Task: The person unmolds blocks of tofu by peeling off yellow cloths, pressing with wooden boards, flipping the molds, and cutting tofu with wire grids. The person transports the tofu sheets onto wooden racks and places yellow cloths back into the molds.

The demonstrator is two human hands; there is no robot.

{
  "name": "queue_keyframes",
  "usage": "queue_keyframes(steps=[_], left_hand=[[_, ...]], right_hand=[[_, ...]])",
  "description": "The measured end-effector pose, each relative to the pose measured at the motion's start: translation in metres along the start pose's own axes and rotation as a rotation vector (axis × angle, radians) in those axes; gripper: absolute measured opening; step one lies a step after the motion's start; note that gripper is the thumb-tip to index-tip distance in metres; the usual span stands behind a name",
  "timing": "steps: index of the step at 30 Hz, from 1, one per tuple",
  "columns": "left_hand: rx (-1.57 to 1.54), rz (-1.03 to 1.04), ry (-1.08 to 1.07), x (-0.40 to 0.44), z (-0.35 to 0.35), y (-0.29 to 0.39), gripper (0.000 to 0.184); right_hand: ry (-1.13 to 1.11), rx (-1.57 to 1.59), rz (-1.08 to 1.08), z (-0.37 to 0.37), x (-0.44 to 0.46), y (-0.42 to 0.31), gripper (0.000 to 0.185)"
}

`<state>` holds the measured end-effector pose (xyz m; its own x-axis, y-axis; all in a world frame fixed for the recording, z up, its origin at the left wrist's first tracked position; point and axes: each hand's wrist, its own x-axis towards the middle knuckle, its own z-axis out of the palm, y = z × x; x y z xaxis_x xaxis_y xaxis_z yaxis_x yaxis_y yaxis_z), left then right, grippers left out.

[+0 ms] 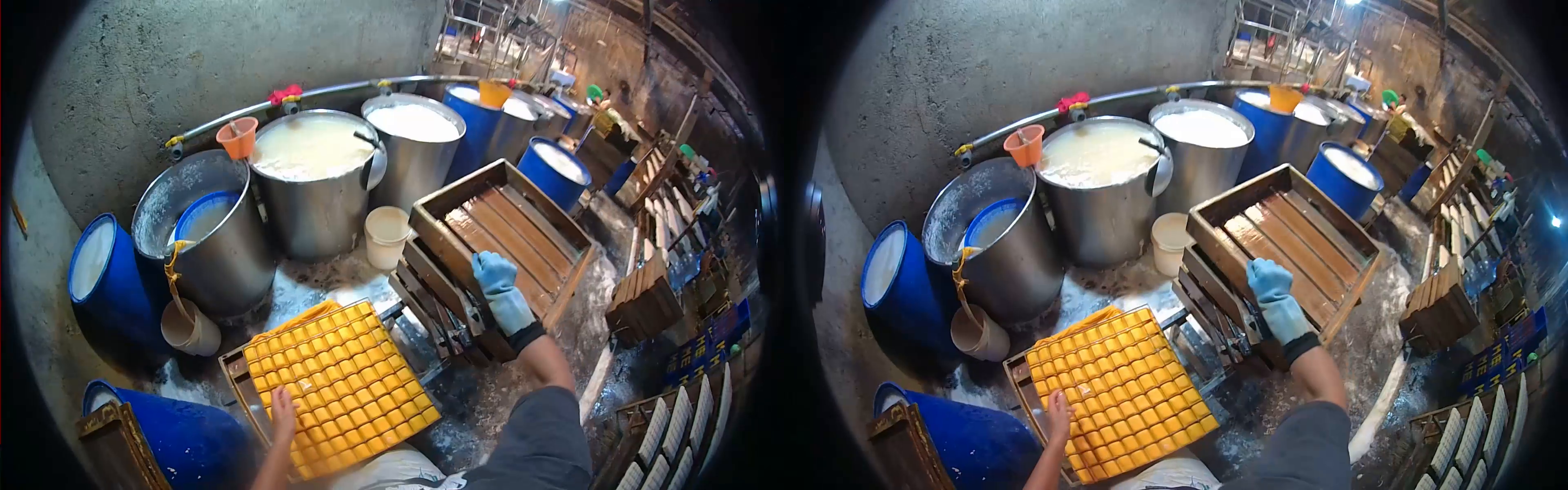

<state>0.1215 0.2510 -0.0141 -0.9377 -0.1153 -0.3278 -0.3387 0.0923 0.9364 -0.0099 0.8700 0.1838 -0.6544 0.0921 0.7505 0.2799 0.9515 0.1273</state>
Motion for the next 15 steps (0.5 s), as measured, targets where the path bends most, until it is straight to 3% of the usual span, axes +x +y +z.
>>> queue_keyframes(steps=[3, 4, 5, 6, 8, 10, 12, 15], left_hand=[[0.302, 0.024, 0.229, -0.026, -0.039, -0.003, 0.044], [0.525, 0.084, 0.274, -0.022, -0.055, -0.024, 0.045], [0.558, 0.099, 0.295, -0.016, -0.062, -0.033, 0.044], [0.590, 0.100, 0.319, -0.018, -0.068, -0.041, 0.043], [0.664, 0.052, 0.428, -0.023, -0.067, -0.054, 0.045], [0.657, -0.140, 0.450, -0.030, -0.055, -0.043, 0.048], [0.717, -0.280, 0.366, -0.024, -0.060, -0.072, 0.045], [0.697, -0.217, 0.364, -0.028, -0.064, -0.093, 0.036]], right_hand=[[-0.138, -0.049, 0.139, -0.001, -0.016, -0.013, 0.028], [-0.117, 0.061, 0.083, -0.015, -0.008, -0.011, 0.023], [-0.083, 0.180, 0.021, -0.028, 0.004, -0.019, 0.019], [0.092, 0.298, -0.050, -0.047, 0.010, -0.033, 0.014], [0.068, 0.427, -0.078, -0.057, -0.021, -0.059, 0.013], [-0.347, 0.792, 0.051, -0.058, -0.076, -0.093, 0.021], [-0.725, 0.886, 0.199, -0.016, -0.173, -0.122, 0.031], [-1.015, 0.682, 0.381, 0.003, -0.252, -0.151, 0.043]])
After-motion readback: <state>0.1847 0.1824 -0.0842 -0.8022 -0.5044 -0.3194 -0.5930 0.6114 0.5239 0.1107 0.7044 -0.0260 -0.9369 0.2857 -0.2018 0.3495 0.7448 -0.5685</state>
